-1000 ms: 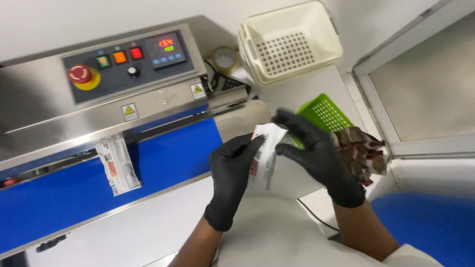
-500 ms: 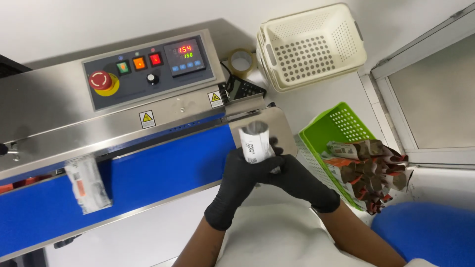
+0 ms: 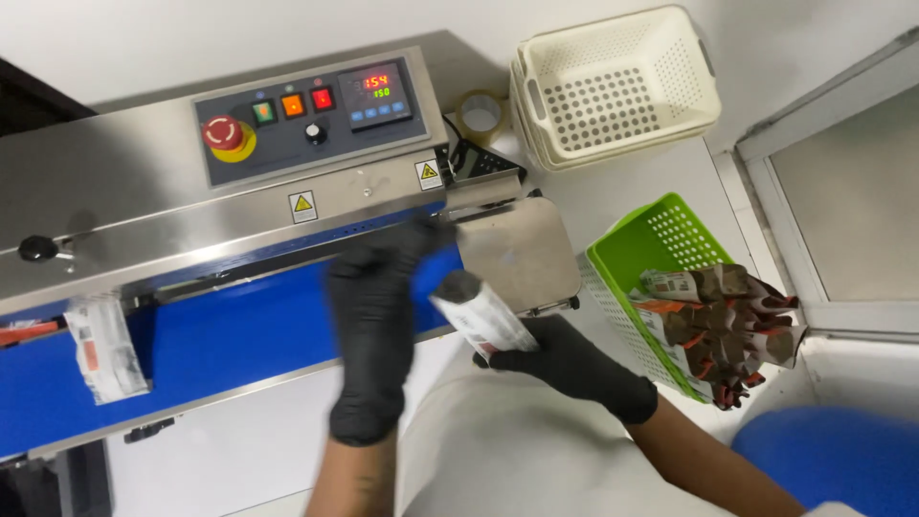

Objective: The person repeatedly picks small white packages from a green basket, places them on a conveyor belt, and then removes them to place them back into the basket. This cycle is performed multiple times without any visible accumulation of finished items.

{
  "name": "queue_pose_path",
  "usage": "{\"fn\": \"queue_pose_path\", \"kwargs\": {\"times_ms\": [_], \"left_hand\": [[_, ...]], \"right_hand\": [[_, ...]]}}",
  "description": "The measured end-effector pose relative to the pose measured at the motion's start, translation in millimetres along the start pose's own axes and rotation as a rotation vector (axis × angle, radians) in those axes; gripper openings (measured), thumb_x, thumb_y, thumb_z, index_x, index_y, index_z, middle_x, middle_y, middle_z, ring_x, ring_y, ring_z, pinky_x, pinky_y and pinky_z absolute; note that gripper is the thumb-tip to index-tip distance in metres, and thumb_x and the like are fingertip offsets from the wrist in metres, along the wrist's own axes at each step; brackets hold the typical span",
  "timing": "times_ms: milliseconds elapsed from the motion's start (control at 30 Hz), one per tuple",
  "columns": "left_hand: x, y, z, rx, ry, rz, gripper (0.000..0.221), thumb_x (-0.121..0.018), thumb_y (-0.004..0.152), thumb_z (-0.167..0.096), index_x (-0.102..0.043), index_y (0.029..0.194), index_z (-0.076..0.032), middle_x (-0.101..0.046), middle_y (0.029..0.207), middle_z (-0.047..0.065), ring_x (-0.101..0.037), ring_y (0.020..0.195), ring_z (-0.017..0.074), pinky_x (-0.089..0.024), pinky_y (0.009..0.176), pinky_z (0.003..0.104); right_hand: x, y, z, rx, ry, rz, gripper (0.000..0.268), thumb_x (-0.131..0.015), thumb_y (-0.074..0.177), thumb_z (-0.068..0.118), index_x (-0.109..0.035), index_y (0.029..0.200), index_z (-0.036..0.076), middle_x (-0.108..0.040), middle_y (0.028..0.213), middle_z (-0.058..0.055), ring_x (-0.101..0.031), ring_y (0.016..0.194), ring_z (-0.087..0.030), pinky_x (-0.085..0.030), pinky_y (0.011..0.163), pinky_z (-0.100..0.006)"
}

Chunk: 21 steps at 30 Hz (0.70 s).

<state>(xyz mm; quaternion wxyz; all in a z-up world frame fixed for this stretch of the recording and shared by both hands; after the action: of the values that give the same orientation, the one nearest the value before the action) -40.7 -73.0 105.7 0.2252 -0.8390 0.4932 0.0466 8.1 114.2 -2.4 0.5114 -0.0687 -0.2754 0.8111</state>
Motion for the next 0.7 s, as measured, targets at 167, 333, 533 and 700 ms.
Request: {"fn": "queue_pose_path", "kwargs": {"times_ms": [167,333,533,700], "left_hand": [[9,-3,-7,-0.169,0.044,0.217,0.033,-0.087,0.076,-0.011,-0.077,0.107,-0.004,-0.079,0.097,0.016,-0.074,0.093,0.0237,-0.061,0.088,0.037],[5,-17,99,0.185,0.022,0.214,0.038,-0.095,0.067,-0.003,-0.079,0.102,0.000,-0.078,0.083,0.021,-0.061,0.042,0.0247,-0.052,0.037,0.031],[6,-12,97,0.084,0.137,0.030,0.019,-0.093,0.076,-0.015,-0.084,0.092,-0.009,-0.081,0.085,0.011,-0.065,0.086,0.0076,-0.062,0.071,0.030],[-1,3,116,0.104,0.091,0.027,0.014,-0.090,0.080,-0.014,-0.082,0.090,-0.008,-0.082,0.092,0.011,-0.064,0.092,0.0080,-0.060,0.081,0.032]], "right_hand": [[3,-21,34,-0.007,0.034,-0.037,0.016,-0.089,0.077,0.021,-0.086,0.087,0.009,-0.086,0.083,-0.007,-0.079,0.085,-0.018,-0.058,0.089,-0.035],[15,-9,15,-0.018,0.149,-0.123,0.015,-0.089,0.082,0.020,-0.087,0.091,0.009,-0.086,0.087,-0.008,-0.079,0.087,-0.016,-0.057,0.089,-0.032],[47,10,15,0.329,0.393,-0.233,0.051,-0.077,0.082,-0.013,-0.065,0.131,-0.006,-0.071,0.127,-0.016,-0.064,0.119,-0.023,-0.057,0.101,-0.046],[70,22,29,0.308,0.153,-0.489,0.016,-0.076,0.093,0.003,-0.077,0.109,0.002,-0.079,0.098,-0.016,-0.075,0.095,-0.018,-0.064,0.085,-0.038]]}}
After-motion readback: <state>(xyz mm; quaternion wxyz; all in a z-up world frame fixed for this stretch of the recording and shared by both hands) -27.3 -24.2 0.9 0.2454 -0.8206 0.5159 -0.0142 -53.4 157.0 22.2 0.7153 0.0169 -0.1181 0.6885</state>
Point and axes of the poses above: each hand's wrist, its own y-axis towards the middle knuckle, its own x-axis out of the back of the hand, z = x × y, the point moved 6 cm from there along y, towards the middle knuckle
